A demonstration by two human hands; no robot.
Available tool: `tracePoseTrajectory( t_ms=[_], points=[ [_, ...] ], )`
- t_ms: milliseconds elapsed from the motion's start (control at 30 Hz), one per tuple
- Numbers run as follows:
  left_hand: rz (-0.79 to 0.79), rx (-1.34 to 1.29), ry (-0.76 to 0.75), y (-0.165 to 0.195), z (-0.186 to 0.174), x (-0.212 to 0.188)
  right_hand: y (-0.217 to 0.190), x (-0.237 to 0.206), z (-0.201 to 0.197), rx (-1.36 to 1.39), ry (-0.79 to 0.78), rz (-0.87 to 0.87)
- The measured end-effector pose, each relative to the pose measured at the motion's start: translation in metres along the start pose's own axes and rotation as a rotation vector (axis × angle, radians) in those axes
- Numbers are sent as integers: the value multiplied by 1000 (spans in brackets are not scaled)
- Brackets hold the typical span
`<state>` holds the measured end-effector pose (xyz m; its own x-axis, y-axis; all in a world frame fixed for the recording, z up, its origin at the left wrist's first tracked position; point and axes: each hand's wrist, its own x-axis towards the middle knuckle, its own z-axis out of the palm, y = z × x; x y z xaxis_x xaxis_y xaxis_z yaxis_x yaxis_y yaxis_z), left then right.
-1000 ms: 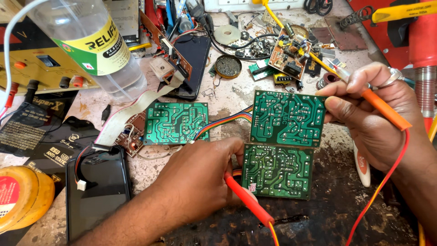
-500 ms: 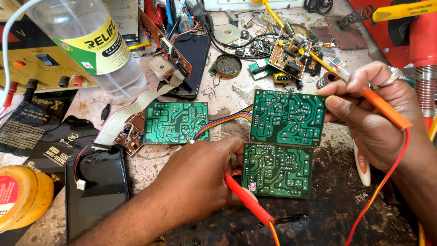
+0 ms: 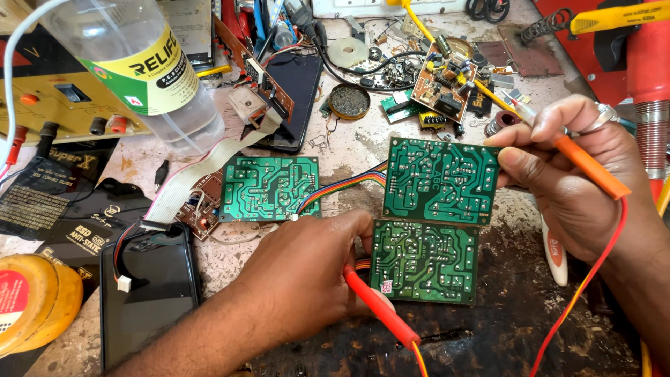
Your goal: The person holds a green circuit board with both hands, turning it over to view both sides, then uses multimeter test probes to touch points on the board's underside. They repeat this probing on several boards laid on the workbench, repositioning each board to reach different solder points.
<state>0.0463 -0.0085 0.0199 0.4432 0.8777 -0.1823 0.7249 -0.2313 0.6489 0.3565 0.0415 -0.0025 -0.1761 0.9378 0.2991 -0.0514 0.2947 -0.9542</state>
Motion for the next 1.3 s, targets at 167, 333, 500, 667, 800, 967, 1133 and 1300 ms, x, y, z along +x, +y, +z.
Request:
tracePoseTrajectory(
  t_ms=[167, 333, 500, 667, 800, 967, 1133, 1300],
  points=[
    [19, -13, 15, 0, 1, 0, 0, 0, 0, 0, 4, 5],
    [-13, 11, -13, 1, 1, 1, 0, 0, 0, 3, 7, 9],
    [-3, -9, -4, 1, 0, 0, 0, 0, 0, 9, 6, 10],
    [-20, 1, -14, 2, -1, 0, 0, 0, 0, 1, 6, 14],
    [-12, -1, -5, 2, -1, 0, 1, 0, -1, 21, -8, 9],
    [-6, -3, 2, 1, 0, 0, 7, 3, 1, 62, -12, 31],
    [7, 14, 11, 1, 0, 1, 10, 8, 7, 30, 30, 76],
    [-36, 29, -20, 1, -3, 0, 9, 10, 13, 10, 39, 98]
  ],
)
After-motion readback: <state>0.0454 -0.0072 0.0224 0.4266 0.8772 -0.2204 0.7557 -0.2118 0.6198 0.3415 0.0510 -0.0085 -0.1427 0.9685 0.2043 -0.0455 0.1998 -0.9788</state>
